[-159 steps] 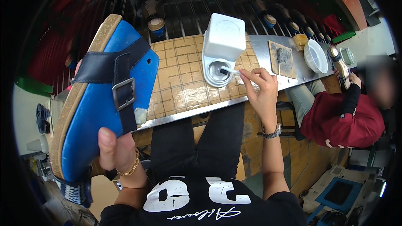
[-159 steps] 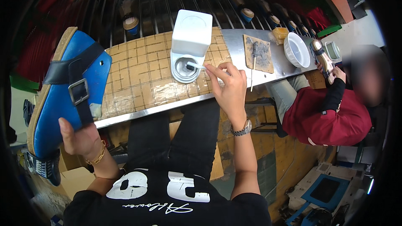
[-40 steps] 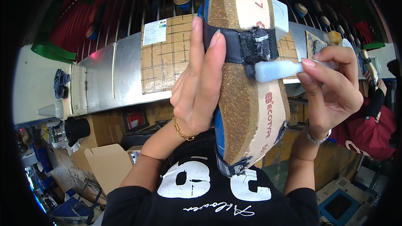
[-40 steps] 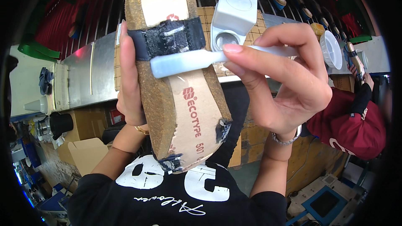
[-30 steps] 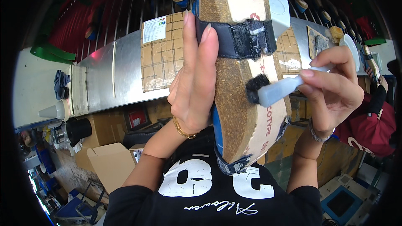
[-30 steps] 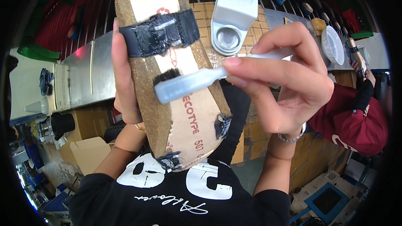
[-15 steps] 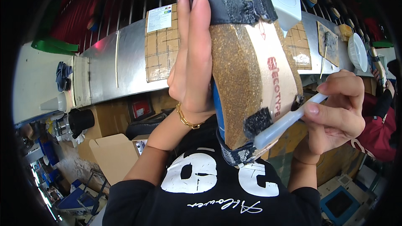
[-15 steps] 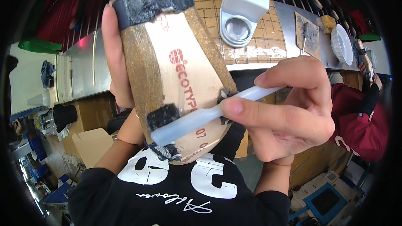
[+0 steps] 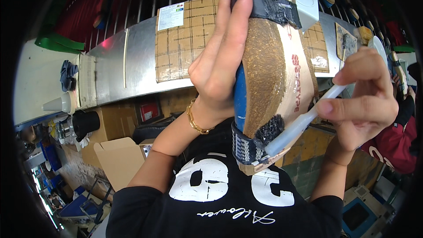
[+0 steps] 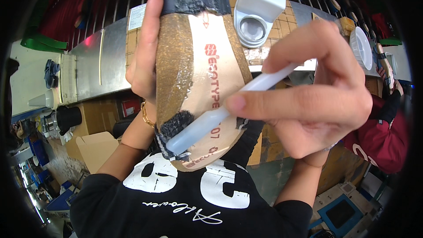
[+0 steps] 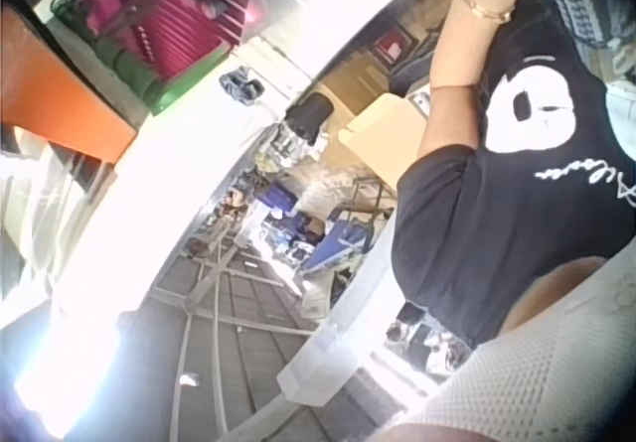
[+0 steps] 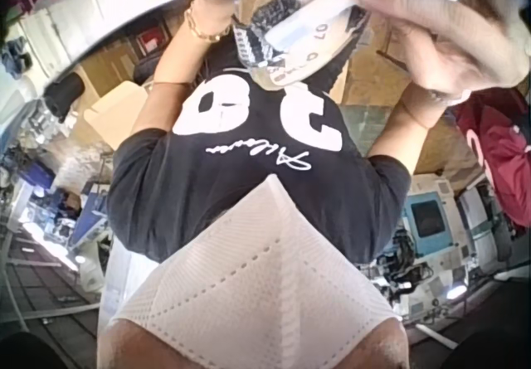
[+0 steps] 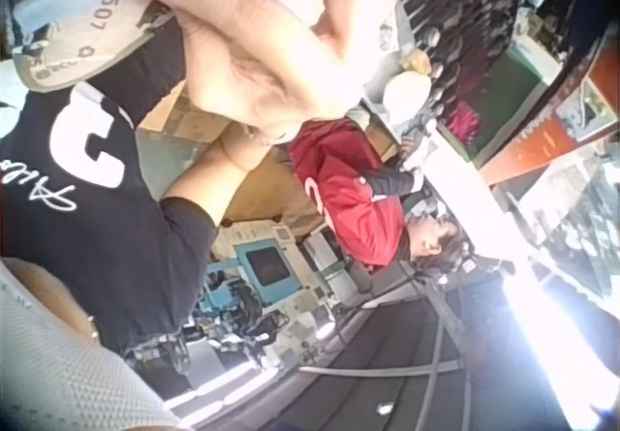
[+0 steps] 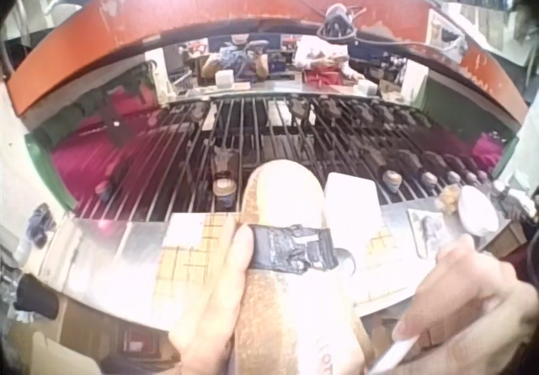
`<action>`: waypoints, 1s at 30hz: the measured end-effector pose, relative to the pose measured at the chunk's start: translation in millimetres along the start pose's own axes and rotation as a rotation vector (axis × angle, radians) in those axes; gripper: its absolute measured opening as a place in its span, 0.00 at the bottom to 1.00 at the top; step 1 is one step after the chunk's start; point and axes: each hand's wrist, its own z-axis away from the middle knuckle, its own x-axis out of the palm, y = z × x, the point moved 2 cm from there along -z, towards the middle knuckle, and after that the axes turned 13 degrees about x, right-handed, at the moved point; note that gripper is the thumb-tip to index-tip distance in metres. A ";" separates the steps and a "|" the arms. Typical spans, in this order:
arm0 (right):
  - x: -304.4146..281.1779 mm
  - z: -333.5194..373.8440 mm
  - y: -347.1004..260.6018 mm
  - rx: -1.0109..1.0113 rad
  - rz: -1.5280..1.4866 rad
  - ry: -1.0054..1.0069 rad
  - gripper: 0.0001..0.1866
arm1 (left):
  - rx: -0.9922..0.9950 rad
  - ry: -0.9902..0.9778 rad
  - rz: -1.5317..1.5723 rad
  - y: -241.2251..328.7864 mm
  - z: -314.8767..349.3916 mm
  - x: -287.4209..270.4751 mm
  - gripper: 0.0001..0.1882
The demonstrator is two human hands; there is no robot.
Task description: The person holds a sandal and uses a brush to apply glue from a white container to the straps and sole edges. The person repeatedly dips the brush into the container and spreads the adhesive along the sandal's surfaces.
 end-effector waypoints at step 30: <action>36.4 28.9 -13.7 0.396 -0.021 0.346 0.15 | 0.011 0.119 -0.320 -27.9 4.4 2.7 0.39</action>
